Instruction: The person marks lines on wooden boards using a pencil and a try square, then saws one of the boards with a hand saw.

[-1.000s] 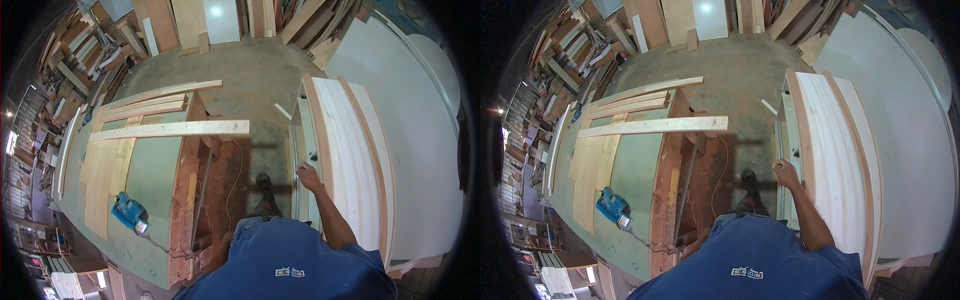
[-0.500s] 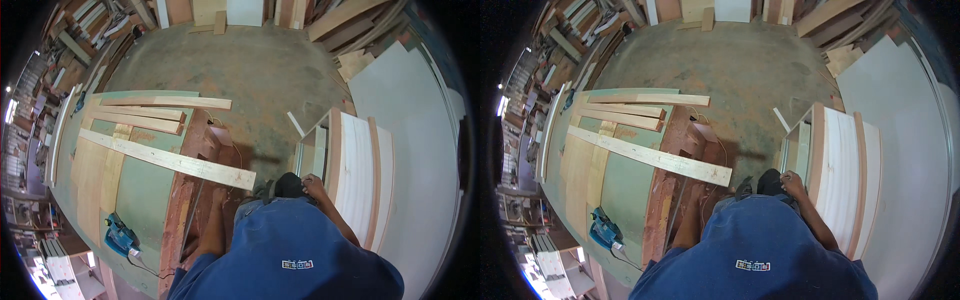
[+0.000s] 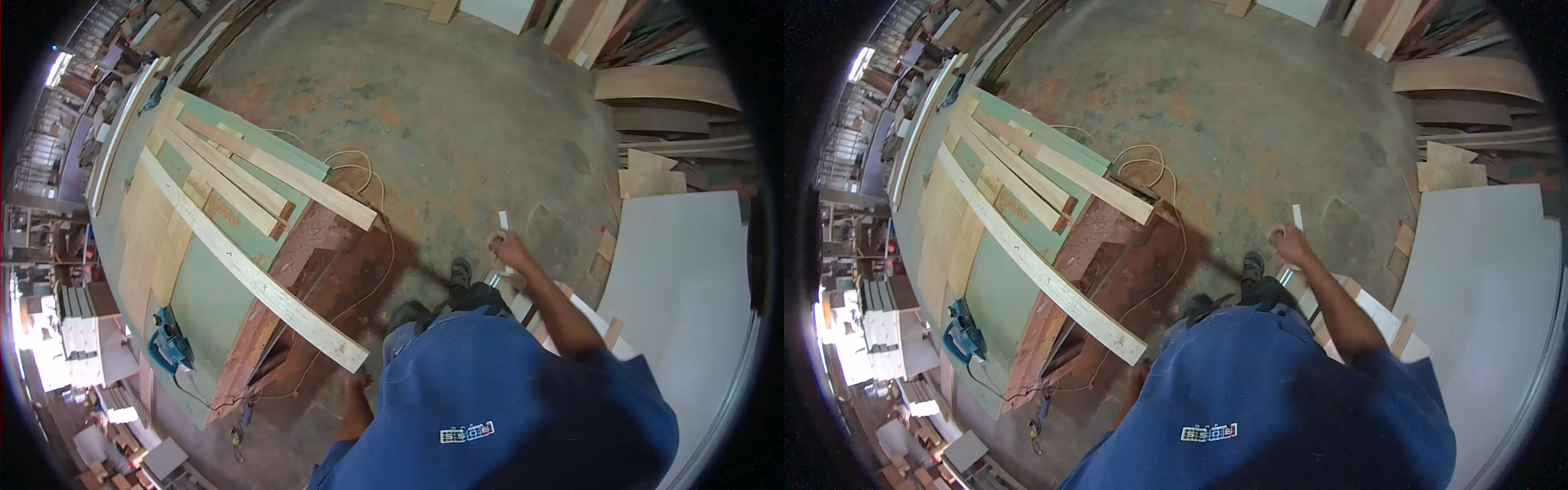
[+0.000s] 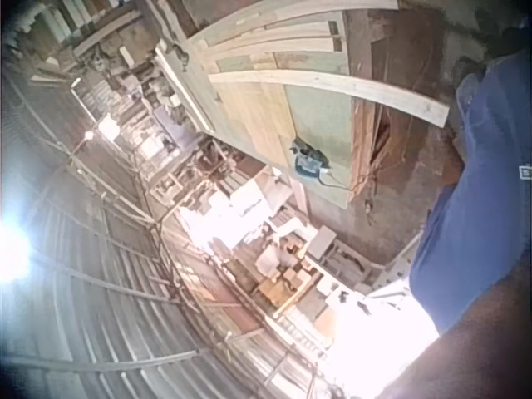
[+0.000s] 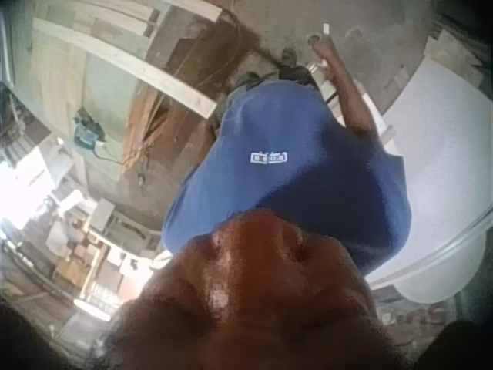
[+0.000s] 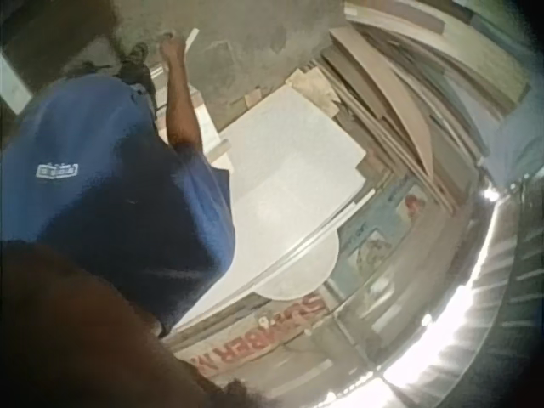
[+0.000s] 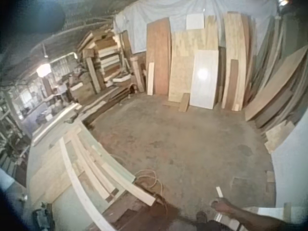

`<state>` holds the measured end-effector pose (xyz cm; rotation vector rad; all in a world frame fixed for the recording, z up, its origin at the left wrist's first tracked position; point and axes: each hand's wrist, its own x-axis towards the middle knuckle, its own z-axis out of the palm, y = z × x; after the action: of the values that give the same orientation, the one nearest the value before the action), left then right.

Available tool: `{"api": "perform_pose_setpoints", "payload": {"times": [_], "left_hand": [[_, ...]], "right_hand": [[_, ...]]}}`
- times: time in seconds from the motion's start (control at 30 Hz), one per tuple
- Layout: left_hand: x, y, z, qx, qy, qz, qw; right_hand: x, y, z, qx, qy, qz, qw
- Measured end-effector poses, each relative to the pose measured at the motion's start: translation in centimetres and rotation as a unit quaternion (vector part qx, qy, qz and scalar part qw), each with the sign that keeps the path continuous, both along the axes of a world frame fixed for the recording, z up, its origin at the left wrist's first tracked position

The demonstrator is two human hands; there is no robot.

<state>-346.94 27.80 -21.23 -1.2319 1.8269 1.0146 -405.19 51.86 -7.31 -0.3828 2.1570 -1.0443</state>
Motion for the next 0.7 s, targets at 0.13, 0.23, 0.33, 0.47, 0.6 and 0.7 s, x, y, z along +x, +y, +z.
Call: {"api": "perform_pose_setpoints", "payload": {"times": [0.13,0.23,0.33,0.47,0.6,0.7], "left_hand": [[-6.2,6.8,3.0,0.001,0.04,0.118,0.992],[-11.6,8.8,3.3,-0.001,0.068,0.134,0.989],[-16.5,8.1,2.5,-0.003,0.08,0.125,0.989],[-22.5,5.1,0.9,-0.009,0.094,0.095,0.991],[-27.8,0.4,1.5,-0.038,0.111,0.13,0.985],[-30.3,-1.6,3.0,-0.017,0.12,0.304,0.945]], "right_hand": [[-8.3,-7.5,1.4,-0.048,-0.058,0.037,0.996],[-11.6,-15.1,2.5,-0.106,-0.107,0.081,0.985],[-13.0,-22.0,3.2,-0.123,-0.137,0.127,0.975],[-13.9,-28.4,3.5,-0.151,-0.21,0.165,0.952],[-16.2,-33.4,3.6,-0.129,-0.25,0.222,0.934],[-16.9,-36.4,2.3,-0.112,-0.294,0.258,0.914]]}}
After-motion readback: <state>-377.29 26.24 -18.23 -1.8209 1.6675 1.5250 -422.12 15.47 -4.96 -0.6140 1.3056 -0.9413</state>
